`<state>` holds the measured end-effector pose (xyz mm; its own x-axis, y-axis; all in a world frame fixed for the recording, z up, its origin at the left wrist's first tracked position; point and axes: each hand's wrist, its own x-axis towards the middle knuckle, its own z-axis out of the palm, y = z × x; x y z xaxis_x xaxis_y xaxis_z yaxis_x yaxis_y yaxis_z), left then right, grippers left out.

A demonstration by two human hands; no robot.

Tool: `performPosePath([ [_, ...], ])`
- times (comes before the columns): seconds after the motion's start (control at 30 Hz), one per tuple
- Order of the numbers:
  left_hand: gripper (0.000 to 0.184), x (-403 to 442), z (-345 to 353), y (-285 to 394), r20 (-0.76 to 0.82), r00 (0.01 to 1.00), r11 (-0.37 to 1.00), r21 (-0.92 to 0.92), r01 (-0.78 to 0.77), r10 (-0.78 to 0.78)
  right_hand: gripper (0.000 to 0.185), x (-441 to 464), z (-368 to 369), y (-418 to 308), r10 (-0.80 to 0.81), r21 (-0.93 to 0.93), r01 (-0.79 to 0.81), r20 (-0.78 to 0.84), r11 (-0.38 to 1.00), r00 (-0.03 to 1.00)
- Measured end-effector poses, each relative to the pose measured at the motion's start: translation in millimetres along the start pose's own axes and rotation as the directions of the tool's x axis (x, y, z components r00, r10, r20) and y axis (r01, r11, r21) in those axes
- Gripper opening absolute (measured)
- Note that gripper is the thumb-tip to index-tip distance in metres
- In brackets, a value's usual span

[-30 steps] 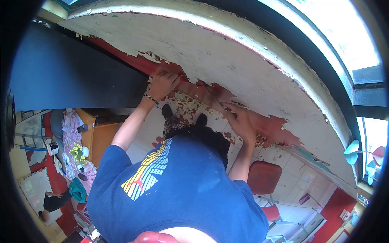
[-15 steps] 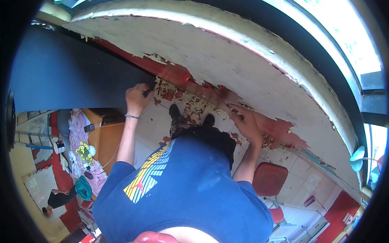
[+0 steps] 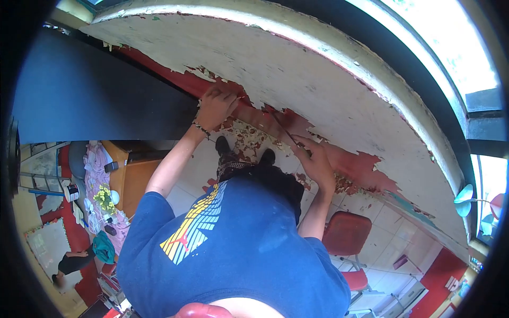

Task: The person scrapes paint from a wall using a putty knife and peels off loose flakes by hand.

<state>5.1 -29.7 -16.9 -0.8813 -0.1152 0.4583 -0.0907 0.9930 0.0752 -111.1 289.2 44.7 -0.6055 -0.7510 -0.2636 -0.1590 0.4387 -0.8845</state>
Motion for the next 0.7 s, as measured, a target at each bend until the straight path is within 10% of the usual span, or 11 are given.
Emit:
performPosePath([
  [0.4, 0.016, -65, -36, -23, -0.030, 0.922, 0.922, -0.046, 0.384, -0.386, 0.035, -3, -11, 0, -0.006, -0.032, 0.006, -0.011, 0.999, 1.000],
  [0.5, 0.017, -92, -29, -34, 0.134, 0.825, 0.827, -0.049, 0.560, -0.550, 0.036, 3, -6, 0, -0.042, -0.002, 0.042, -0.008, 0.999, 0.999],
  [0.57, 0.018, -111, -18, -32, 0.453, 0.774, 0.897, 0.237, 0.373, -0.442, 0.036, 5, -6, -1, -0.005, 0.015, 0.005, 0.018, 1.000, 1.000],
  [0.7, 0.017, -81, -19, 4, 0.555, 0.647, 0.783, 0.013, 0.622, -0.523, 0.037, 4, -8, -1, 0.012, 0.005, -0.012, 0.023, 1.000, 1.000],
])
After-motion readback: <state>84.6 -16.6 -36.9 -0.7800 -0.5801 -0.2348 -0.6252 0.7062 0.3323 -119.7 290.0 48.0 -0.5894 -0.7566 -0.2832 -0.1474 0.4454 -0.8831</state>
